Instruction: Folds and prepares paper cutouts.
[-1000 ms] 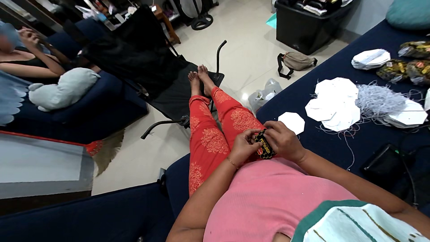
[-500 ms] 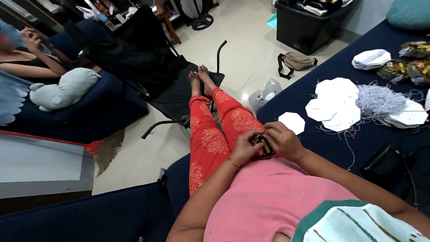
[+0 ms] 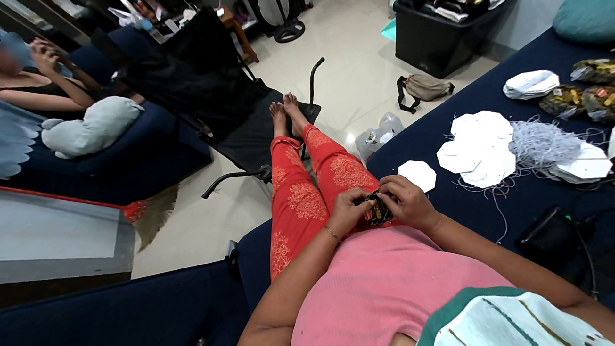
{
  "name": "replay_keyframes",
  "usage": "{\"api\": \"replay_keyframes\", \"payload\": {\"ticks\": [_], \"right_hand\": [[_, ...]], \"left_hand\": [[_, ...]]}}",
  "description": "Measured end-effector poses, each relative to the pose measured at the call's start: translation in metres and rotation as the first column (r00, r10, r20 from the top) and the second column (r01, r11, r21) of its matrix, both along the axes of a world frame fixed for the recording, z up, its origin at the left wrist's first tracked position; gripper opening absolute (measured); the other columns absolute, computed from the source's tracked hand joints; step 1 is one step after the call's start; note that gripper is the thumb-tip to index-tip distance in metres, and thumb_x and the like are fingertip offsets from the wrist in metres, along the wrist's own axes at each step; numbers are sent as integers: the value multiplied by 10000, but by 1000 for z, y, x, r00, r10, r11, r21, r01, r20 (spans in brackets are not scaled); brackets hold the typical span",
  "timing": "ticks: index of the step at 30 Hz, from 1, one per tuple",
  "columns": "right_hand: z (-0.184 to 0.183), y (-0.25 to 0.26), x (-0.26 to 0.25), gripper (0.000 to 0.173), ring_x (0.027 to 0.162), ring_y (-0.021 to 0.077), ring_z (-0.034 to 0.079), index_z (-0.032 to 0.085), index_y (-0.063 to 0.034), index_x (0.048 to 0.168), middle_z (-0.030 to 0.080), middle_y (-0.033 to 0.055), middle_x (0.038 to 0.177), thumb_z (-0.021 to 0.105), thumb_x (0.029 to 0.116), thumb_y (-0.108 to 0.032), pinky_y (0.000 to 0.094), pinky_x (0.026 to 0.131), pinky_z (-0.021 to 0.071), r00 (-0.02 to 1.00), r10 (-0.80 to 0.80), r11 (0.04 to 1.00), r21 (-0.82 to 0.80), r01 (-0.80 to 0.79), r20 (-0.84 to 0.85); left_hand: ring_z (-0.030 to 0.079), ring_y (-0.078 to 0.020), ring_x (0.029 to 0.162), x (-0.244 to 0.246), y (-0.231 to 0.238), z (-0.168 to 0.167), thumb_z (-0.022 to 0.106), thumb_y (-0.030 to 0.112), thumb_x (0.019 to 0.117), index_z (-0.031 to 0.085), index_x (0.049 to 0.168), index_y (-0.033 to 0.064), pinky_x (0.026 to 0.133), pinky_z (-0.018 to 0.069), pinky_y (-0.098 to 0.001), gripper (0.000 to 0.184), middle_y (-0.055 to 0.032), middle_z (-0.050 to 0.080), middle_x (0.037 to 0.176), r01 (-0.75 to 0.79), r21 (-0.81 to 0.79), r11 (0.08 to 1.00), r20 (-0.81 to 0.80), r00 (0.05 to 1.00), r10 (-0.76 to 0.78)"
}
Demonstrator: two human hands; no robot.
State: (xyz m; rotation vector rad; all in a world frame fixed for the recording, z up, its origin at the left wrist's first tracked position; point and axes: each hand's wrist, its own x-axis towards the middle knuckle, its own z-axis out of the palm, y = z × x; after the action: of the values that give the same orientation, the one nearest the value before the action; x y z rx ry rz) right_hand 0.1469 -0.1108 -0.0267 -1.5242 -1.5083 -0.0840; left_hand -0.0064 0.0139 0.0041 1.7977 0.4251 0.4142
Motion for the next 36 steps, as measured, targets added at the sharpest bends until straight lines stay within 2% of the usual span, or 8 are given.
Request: {"api": "replay_keyframes", "payload": {"ticks": [10,18,21,24,26,28,30,36], "right_hand": [[-2,0,1,168,972,223,699,716,-4,936,720,159,1050,613,979,-131,305,858,578,999,28,1000,4,-28,-46],[3,-2,1,124,839,166,680,702,15,991,707,143,978,624,953,-74,269,742,575,971,-11,997,-71,-7,-240],[4,-2,0,119,822,166,681,701,16,997,709,143,974,623,948,-59,271,733,575,966,-28,995,-99,2,-258],[4,-2,1,117,818,166,678,701,14,1000,709,141,974,623,946,-55,271,729,572,964,-37,993,-115,6,-262],[4,-1,1,116,813,157,674,700,12,999,707,137,966,624,948,-58,264,726,569,966,-34,993,-114,4,-258],[4,-1,1,119,816,159,675,703,12,995,708,138,965,624,949,-63,265,731,568,967,-34,994,-113,5,-253],[5,-1,0,121,813,159,675,704,13,992,709,137,960,626,947,-67,263,727,566,968,-36,993,-115,8,-250],[6,-2,1,183,742,117,636,696,8,991,695,125,945,658,961,-168,235,650,536,955,16,994,-96,-46,-297]], "left_hand": [[646,-26,838,0,0,-3,688,-17,866,722,876,-44,782,553,-203,44,-43,695,902,-89,-42,995,92,991,92],[632,-36,800,0,1,-5,701,-4,864,688,864,-24,747,553,-217,23,-18,673,892,-101,-78,992,106,988,109],[622,-44,773,1,0,2,711,23,875,654,964,-28,742,545,-232,117,-9,654,866,-129,-110,986,-16,992,128],[605,-62,797,3,1,6,726,27,871,564,1283,-67,724,540,-220,452,-87,628,1094,-113,-118,987,-91,991,103],[601,-62,807,2,1,4,686,42,913,513,1402,-58,721,530,-217,528,-126,614,1201,-51,-88,995,-95,995,42],[610,-54,886,1,0,4,622,54,961,599,1342,-57,783,521,-209,398,-151,626,1258,-5,-6,1000,-63,998,5],[617,-54,934,1,-2,4,607,36,964,698,1123,-82,826,526,-199,218,-148,648,1164,-13,42,999,-9,1000,13],[640,-35,901,-1,2,-4,671,-2,898,715,884,-56,801,549,-203,70,-77,686,1015,-79,-28,997,117,990,81]]}}
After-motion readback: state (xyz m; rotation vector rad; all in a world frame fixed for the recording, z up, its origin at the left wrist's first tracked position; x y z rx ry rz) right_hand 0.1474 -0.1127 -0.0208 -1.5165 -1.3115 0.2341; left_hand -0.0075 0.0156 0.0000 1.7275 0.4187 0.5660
